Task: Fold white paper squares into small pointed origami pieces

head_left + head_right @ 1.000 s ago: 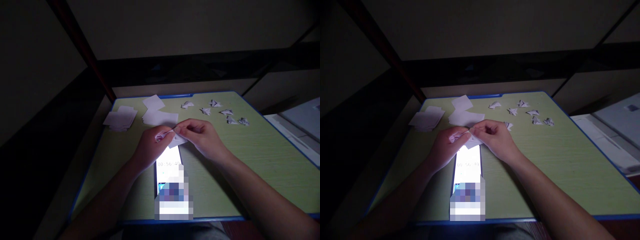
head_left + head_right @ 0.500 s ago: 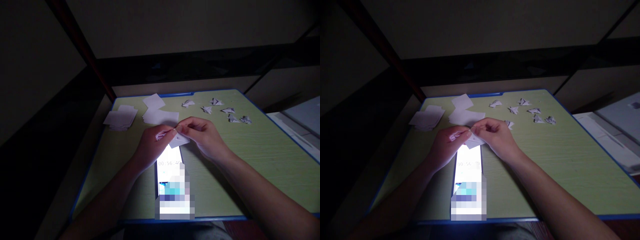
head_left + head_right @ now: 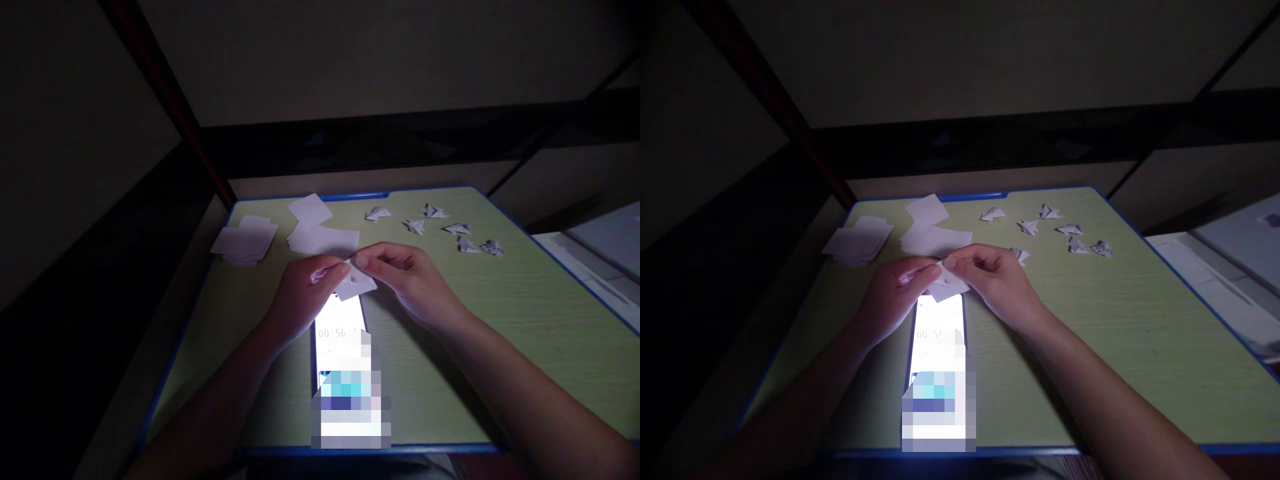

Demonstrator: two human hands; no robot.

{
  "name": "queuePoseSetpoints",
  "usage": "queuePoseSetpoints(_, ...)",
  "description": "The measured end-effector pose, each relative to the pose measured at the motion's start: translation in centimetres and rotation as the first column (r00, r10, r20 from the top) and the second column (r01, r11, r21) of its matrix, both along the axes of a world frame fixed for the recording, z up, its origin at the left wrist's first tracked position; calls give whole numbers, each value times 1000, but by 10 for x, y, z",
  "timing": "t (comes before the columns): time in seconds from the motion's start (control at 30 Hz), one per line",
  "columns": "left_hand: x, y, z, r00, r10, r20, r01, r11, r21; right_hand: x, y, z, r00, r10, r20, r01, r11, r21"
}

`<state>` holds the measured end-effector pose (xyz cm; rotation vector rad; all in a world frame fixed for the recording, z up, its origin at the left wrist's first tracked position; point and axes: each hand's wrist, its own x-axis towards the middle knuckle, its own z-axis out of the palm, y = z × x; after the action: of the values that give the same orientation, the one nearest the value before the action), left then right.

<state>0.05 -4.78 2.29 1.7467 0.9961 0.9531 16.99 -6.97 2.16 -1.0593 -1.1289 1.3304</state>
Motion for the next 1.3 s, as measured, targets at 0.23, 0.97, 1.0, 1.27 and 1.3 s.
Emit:
queuePoseSetpoints(0.23, -1, 1, 2, 999, -10, 41, 14, 997, -77, 4, 3, -1, 1000, 6, 23, -5, 999, -47)
queuePoseSetpoints(0.97, 1, 3, -4, 985, 5, 170, 17, 992, -128, 9, 4, 3, 965, 102, 243, -103, 995, -6)
queuePoseSetpoints(1.0, 1, 3, -3, 985, 2, 173, 21, 991, -131, 10, 4, 3, 959, 106, 263, -109, 994, -3)
queuePoseSetpoints(1.27, 2, 4, 1, 984, 80, 156, -52, 982, -180, 6, 3, -1, 976, 64, 207, -76, 996, 50)
queuePoseSetpoints(1.3, 2, 5, 1, 986, 78, 149, -50, 982, -183, 5, 3, -1, 978, 57, 199, -68, 996, 53)
